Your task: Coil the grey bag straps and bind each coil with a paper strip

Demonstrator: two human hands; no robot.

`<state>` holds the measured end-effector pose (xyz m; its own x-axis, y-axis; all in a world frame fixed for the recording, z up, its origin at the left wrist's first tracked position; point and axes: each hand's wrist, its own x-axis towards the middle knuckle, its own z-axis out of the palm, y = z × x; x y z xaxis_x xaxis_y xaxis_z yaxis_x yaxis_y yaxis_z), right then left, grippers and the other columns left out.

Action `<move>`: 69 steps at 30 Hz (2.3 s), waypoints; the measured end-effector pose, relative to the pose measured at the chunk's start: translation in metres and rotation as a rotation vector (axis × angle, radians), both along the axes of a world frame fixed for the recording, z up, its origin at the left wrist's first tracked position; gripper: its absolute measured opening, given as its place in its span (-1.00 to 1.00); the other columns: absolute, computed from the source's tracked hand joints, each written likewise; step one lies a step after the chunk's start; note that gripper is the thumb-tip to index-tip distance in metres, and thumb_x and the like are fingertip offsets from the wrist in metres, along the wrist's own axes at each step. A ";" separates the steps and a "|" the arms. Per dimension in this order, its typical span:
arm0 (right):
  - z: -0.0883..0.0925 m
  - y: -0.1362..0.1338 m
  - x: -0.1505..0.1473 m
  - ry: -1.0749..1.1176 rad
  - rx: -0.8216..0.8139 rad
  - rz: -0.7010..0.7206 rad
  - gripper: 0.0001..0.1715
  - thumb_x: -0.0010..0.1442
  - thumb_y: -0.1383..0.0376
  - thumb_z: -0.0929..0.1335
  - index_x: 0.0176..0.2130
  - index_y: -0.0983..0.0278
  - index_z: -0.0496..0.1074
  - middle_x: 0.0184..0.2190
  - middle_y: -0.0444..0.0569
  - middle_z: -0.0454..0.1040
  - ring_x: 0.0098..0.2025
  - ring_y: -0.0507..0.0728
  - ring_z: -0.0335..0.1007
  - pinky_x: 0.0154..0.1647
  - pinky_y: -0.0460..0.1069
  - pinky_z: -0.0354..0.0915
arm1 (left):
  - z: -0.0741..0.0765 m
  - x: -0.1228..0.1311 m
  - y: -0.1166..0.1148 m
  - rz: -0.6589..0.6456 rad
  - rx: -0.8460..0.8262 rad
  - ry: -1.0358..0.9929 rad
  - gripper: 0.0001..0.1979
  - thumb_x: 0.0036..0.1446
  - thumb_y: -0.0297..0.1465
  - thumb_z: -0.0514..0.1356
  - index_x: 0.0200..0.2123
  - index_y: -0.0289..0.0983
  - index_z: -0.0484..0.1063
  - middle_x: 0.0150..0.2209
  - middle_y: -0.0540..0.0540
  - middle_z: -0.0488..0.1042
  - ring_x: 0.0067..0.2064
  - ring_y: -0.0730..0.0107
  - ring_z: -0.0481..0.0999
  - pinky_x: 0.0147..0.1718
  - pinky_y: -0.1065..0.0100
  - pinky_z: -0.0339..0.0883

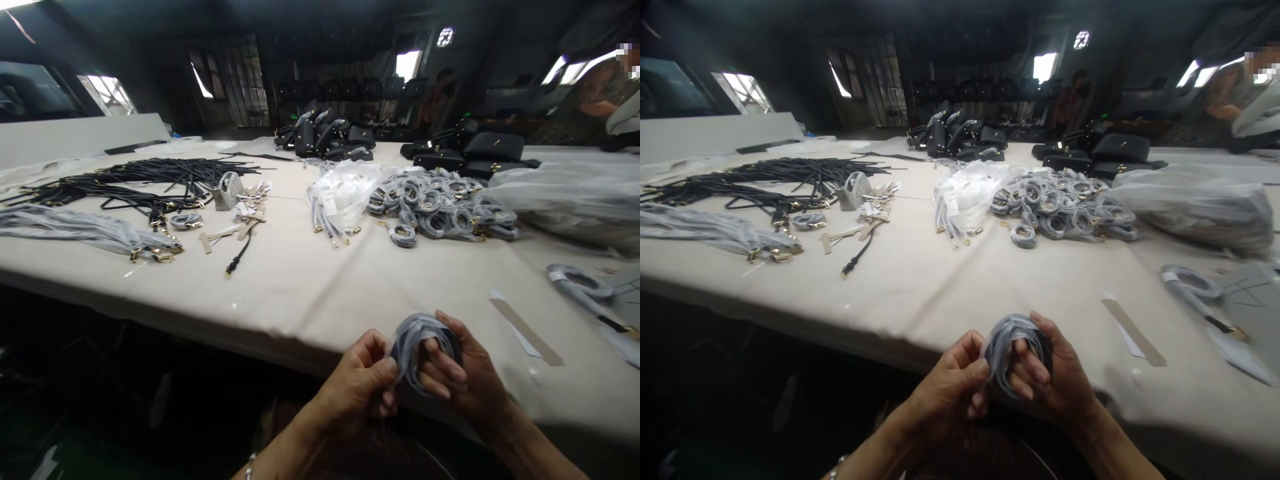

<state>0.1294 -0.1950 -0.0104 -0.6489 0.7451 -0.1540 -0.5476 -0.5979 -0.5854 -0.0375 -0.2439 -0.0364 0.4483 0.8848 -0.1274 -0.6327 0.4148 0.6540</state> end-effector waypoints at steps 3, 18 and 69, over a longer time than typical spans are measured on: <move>0.004 0.001 0.001 0.075 -0.008 -0.005 -0.42 0.29 0.01 0.30 -0.48 0.38 0.57 -0.86 -0.31 0.01 -0.80 -0.12 -0.31 -0.73 -0.18 0.15 | 0.006 0.003 0.005 -0.006 -0.037 0.048 -0.53 -0.10 -0.18 0.48 -0.34 -0.29 0.29 -0.50 0.00 0.44 -0.56 0.53 0.38 -0.62 0.56 0.17; 0.007 0.005 -0.010 0.168 -0.052 -0.208 -0.43 0.26 0.00 0.35 -0.51 0.39 0.53 -0.80 -0.15 0.36 -0.77 -0.01 0.23 -0.74 -0.15 0.26 | 0.012 0.029 0.015 0.121 0.025 0.037 -0.60 -0.10 -0.30 0.48 -0.35 -0.30 0.33 -0.46 -0.02 0.46 -0.41 0.43 0.46 -0.33 0.43 0.26; -0.003 0.064 0.011 -0.735 0.512 -0.714 -0.55 0.21 -0.07 0.35 -0.15 0.20 0.55 -0.02 0.04 0.53 0.15 0.30 0.32 0.31 0.27 0.05 | 0.012 -0.002 0.041 0.266 1.267 1.556 -0.78 0.25 -0.55 0.06 -0.27 -0.32 0.52 -0.30 -0.22 0.47 -0.29 0.18 0.45 -0.30 0.25 0.38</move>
